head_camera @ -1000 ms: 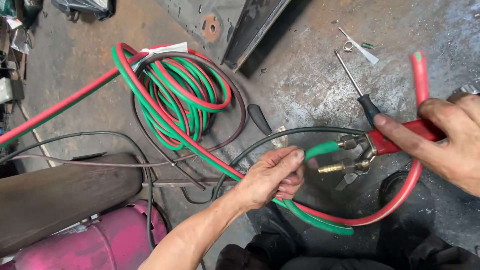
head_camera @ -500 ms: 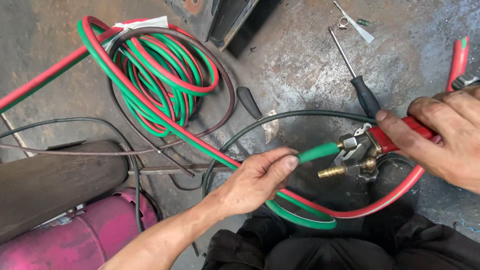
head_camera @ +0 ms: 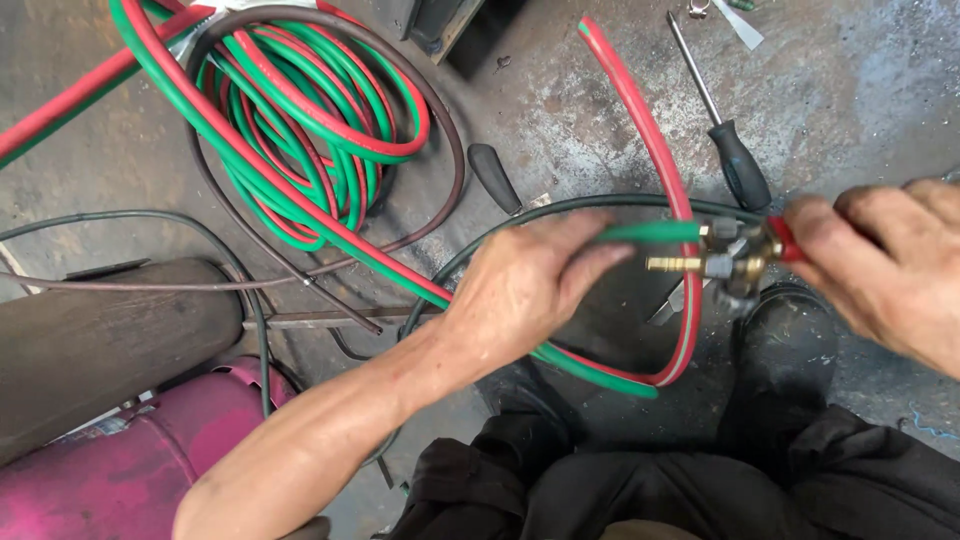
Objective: The person connects a green gas hose to the fitting of a red oxy-fuel torch handle and tightens the connection by hand. They then attach the torch assembly to a long lance rod and continue securing the hose fittings.
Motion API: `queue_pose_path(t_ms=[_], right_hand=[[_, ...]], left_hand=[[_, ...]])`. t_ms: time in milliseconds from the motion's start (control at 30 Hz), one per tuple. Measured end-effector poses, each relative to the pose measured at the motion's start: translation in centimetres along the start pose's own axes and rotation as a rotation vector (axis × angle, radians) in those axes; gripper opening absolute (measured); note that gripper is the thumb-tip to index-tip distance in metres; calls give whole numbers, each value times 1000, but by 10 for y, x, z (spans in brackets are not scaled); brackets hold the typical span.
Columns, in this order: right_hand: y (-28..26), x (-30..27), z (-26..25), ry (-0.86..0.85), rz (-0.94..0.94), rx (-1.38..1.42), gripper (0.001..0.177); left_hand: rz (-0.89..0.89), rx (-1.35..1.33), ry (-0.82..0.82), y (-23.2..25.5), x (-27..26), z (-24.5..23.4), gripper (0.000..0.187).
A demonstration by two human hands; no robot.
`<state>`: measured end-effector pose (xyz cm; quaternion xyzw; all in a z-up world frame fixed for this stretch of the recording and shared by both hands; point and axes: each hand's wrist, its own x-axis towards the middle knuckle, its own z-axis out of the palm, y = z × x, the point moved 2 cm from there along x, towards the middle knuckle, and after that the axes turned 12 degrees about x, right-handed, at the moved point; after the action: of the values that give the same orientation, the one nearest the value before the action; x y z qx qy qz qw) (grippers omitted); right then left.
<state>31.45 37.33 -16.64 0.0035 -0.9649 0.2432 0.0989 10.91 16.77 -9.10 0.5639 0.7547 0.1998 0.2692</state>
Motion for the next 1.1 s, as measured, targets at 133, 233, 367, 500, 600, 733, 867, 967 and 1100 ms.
queue_pose_path(t_ms=[133, 233, 367, 500, 600, 733, 867, 967, 1100], right_hand=[[25, 20, -8, 87, 145, -47, 37], [37, 13, -6, 193, 194, -72, 45], [36, 19, -20, 158, 146, -179, 37], [29, 33, -35, 142, 134, -311, 40], [29, 33, -36, 118, 140, -320, 39], [24, 30, -28, 75, 227, -112, 44], [6, 25, -30, 75, 256, -98, 43], [1, 20, -30, 146, 268, 50, 39], [1, 17, -38, 262, 253, 124, 35]], left_hand=[[-73, 148, 492, 34, 17, -12, 35], [-272, -223, 441, 50, -2, 14, 27], [-471, -918, 217, 63, 11, 50, 51], [-623, -1235, 219, 51, 45, 81, 70], [-672, -1633, 467, 33, 70, 96, 72], [-362, -2036, 814, 22, 95, 98, 70], [-274, -2133, 1023, 26, 104, 72, 59], [-81, -2233, 1039, 44, 105, 53, 54], [-171, -2105, 969, 50, 104, 47, 64]])
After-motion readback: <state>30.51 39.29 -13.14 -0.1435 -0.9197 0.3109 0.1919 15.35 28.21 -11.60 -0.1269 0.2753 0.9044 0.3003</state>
